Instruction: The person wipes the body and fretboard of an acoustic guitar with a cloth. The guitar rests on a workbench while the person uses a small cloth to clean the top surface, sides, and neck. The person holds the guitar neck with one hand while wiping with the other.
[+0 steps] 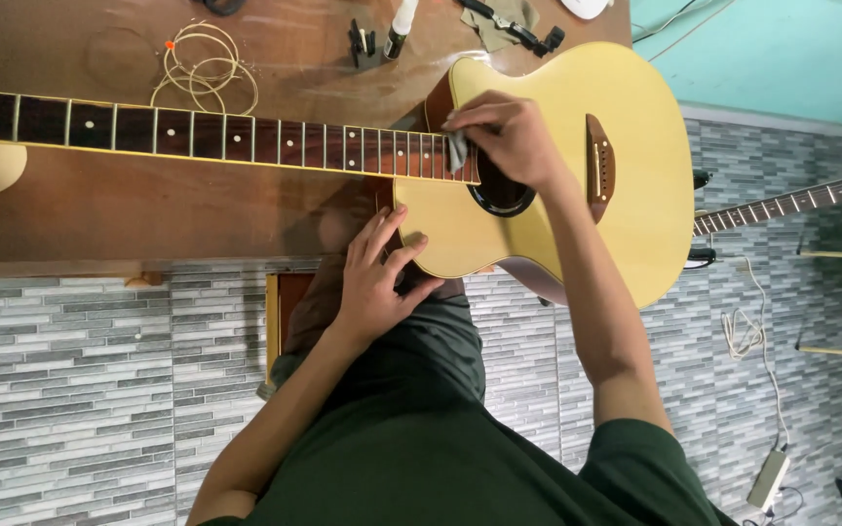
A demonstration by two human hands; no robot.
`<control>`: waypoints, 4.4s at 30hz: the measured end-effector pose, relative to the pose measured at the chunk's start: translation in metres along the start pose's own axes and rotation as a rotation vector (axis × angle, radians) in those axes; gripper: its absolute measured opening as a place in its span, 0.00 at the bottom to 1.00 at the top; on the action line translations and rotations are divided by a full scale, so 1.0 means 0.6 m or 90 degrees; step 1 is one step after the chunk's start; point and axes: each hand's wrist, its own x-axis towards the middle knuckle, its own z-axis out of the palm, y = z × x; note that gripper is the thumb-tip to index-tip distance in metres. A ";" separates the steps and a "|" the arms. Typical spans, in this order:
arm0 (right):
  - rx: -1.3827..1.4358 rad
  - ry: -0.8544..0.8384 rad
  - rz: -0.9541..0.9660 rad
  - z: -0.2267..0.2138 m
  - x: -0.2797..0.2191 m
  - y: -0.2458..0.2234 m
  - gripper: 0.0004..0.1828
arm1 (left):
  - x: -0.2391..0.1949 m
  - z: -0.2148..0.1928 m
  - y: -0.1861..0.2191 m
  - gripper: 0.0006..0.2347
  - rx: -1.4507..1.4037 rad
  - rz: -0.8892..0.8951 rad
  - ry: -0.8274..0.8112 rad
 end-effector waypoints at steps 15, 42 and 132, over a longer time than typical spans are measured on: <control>-0.002 0.187 0.037 0.039 0.017 0.028 0.08 | 0.003 0.000 0.002 0.23 -0.004 0.012 0.001; -0.404 0.287 0.152 0.000 -0.235 0.073 0.09 | 0.003 0.015 -0.011 0.27 0.009 0.077 0.072; -0.385 0.498 0.331 0.022 -0.462 0.002 0.11 | 0.009 0.004 0.009 0.35 -0.256 -0.161 0.148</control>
